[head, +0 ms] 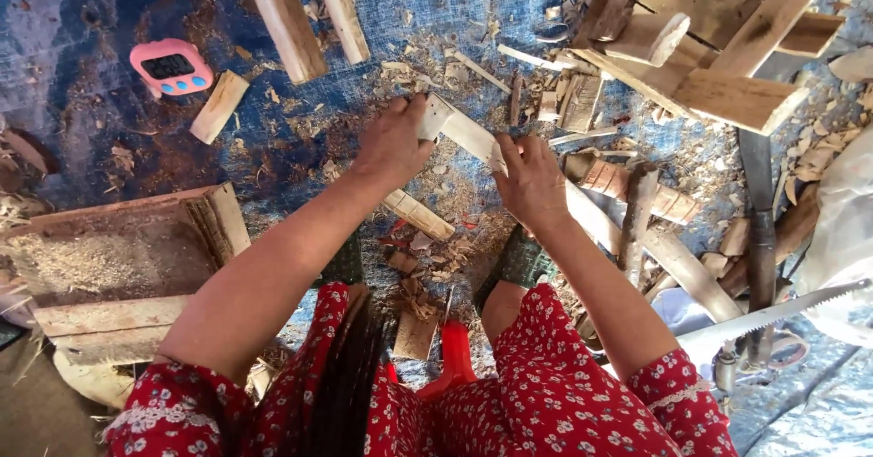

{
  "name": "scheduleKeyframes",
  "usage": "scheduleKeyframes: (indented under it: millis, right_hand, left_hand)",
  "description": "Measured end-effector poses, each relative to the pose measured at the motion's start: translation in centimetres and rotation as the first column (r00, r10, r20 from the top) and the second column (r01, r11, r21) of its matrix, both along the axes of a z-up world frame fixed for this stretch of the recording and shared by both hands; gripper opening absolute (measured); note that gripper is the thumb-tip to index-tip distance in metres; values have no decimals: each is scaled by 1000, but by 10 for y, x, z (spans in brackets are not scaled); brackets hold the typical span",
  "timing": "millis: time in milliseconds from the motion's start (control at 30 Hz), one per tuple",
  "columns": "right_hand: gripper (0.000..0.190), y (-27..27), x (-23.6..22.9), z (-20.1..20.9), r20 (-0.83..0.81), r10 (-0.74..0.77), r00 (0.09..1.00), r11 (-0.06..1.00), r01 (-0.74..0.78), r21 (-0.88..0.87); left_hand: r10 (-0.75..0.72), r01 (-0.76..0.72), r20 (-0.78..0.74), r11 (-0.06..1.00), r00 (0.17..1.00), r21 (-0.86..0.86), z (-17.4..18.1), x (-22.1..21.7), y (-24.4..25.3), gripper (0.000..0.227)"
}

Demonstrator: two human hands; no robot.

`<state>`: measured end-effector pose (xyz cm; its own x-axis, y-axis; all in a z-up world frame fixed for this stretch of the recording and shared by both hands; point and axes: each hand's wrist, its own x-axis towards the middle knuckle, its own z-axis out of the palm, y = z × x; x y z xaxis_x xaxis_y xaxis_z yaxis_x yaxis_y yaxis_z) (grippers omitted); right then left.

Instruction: The person sits on a low stool on the workshop floor and assembles small wooden frames from cut sticks. They fit the pieces together, hold a frame square, and drive nails into the joints using a hammer, then smooth a stick with a hand plane and set the finished frame aside.

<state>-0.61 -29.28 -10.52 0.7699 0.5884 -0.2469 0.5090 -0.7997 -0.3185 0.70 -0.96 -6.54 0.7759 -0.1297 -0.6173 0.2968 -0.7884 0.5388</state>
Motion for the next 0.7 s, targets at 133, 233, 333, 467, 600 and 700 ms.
scheduleKeyframes:
  millis: [133, 233, 333, 467, 600, 700]
  right_hand:
    - [66, 1, -2, -3, 40, -26, 999, 999, 25, 47]
    - [65, 4, -3, 0, 21, -59, 998, 994, 57, 94]
    - [65, 6, -5, 0, 9, -86, 996, 991, 84, 107]
    - [63, 10, -5, 1, -12, -118, 993, 988, 118, 96]
    - [58, 9, -4, 3, -37, -112, 993, 991, 114, 63]
    - [48, 11, -3, 9, -73, -110, 991, 994, 109, -11]
  left_hand:
    - [81, -83, -17, 993, 997, -79, 4, -2, -1, 66]
    - [139, -145, -55, 982, 989, -123, 3, -3, -1, 66]
    - [156, -163, -63, 979, 986, -119, 6, -4, -4, 65]
    - [158, -163, -59, 984, 986, -77, 7, -2, -7, 64]
    - [161, -168, -78, 981, 984, -93, 2, -4, -7, 63]
    - [154, -160, -83, 984, 985, -80, 6, -3, -6, 63]
